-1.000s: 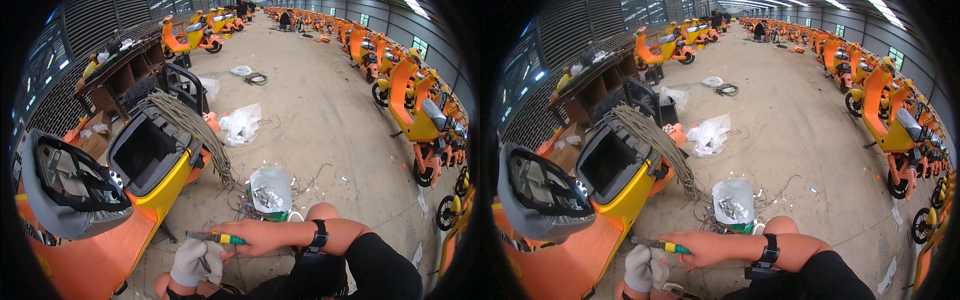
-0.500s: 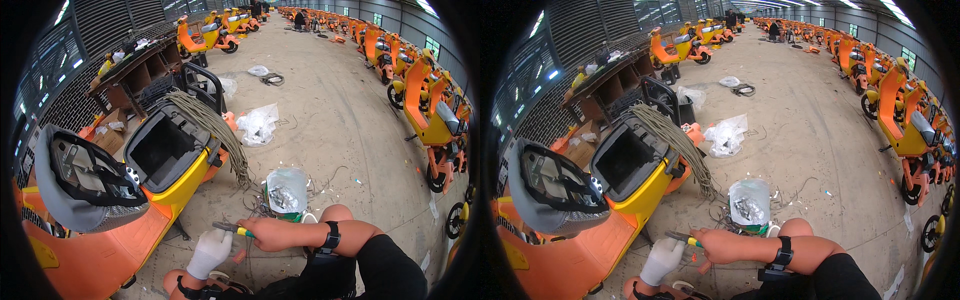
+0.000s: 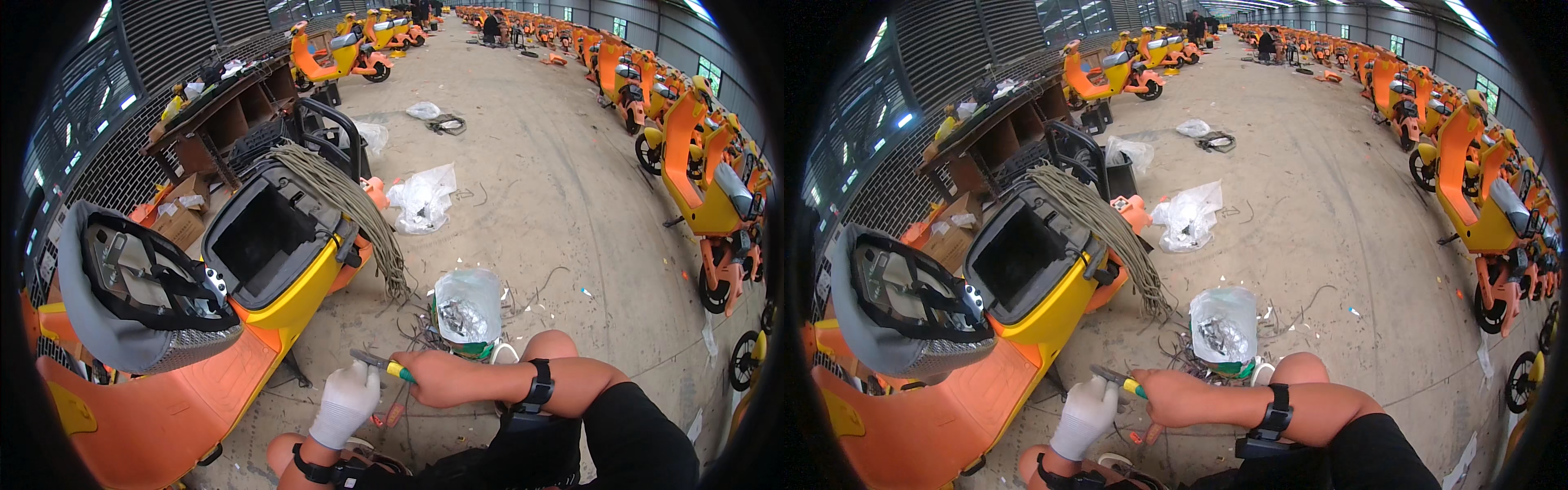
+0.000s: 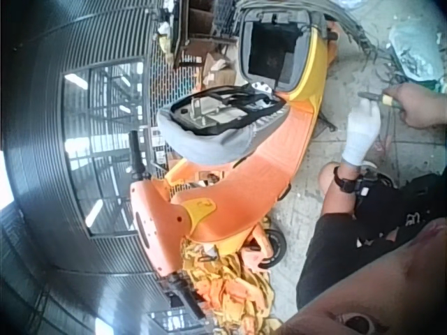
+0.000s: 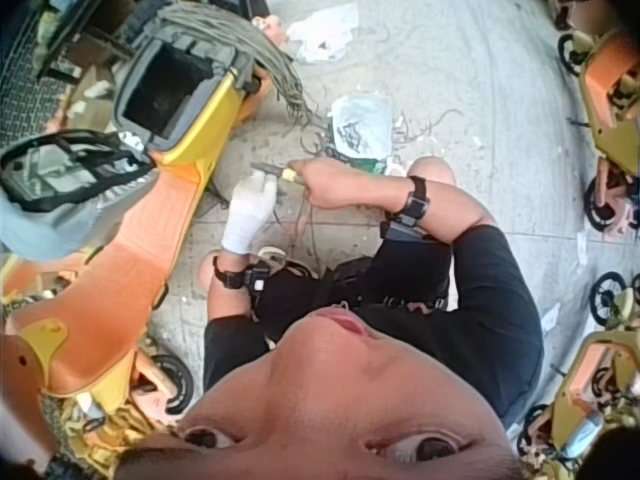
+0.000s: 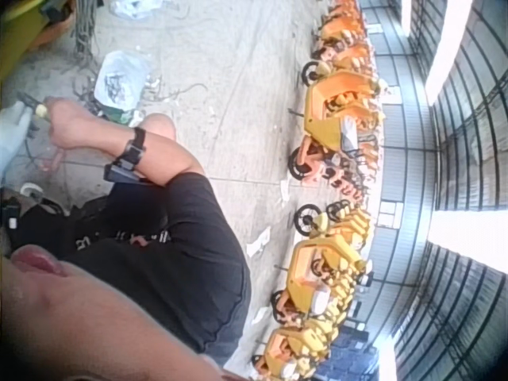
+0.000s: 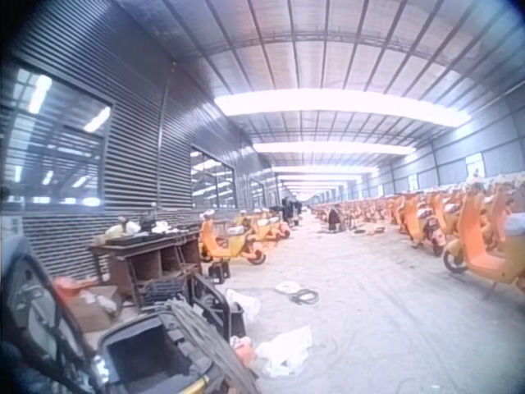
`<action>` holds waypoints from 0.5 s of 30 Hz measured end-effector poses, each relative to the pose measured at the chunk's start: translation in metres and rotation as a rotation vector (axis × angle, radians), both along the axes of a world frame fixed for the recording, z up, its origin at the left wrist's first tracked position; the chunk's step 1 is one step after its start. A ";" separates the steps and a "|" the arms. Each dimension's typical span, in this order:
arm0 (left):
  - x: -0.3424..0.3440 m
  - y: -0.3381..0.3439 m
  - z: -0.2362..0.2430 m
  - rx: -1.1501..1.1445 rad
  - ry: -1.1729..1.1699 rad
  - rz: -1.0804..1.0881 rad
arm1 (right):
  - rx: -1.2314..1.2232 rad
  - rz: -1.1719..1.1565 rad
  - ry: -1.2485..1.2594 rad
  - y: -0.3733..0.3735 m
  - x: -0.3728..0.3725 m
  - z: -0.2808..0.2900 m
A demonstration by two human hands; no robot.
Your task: The person sits on the floor and uses pliers to cut and manipulate a bundle of wires on an orange scooter. They pull wires from a compartment, use the pliers to strip or cut specific wires, and handle the wiring harness by hand.
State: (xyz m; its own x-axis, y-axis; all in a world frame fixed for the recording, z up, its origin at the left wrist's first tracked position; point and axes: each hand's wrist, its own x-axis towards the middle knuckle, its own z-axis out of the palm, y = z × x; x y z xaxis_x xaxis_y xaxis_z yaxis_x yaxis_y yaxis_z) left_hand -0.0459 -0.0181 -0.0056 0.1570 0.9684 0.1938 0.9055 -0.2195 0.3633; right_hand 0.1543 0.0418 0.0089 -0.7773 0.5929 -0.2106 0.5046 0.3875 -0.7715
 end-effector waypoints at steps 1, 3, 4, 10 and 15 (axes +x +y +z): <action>-0.003 0.001 0.005 -0.011 -0.073 -0.073 | 0.023 -0.001 0.013 -0.001 0.001 0.004; 0.006 0.004 0.041 -0.311 -0.385 0.023 | 0.072 -0.012 0.029 0.000 0.005 0.009; 0.009 0.004 0.053 -0.463 -0.538 0.076 | 0.032 -0.013 0.043 0.001 0.006 0.012; -0.010 0.009 0.040 -0.699 -0.965 0.026 | 0.003 0.002 0.108 0.002 0.006 0.022; -0.012 0.013 0.046 -0.675 -0.760 -0.030 | 0.112 0.008 0.178 0.002 0.005 0.009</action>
State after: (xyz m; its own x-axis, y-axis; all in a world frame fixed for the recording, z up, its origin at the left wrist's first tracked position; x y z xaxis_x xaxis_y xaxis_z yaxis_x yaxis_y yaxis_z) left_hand -0.0581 -0.0056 0.0399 0.2461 0.9101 -0.3335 0.3811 0.2255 0.8966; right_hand 0.1593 0.0442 0.0182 -0.8010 0.5987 -0.0027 0.3608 0.4791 -0.8002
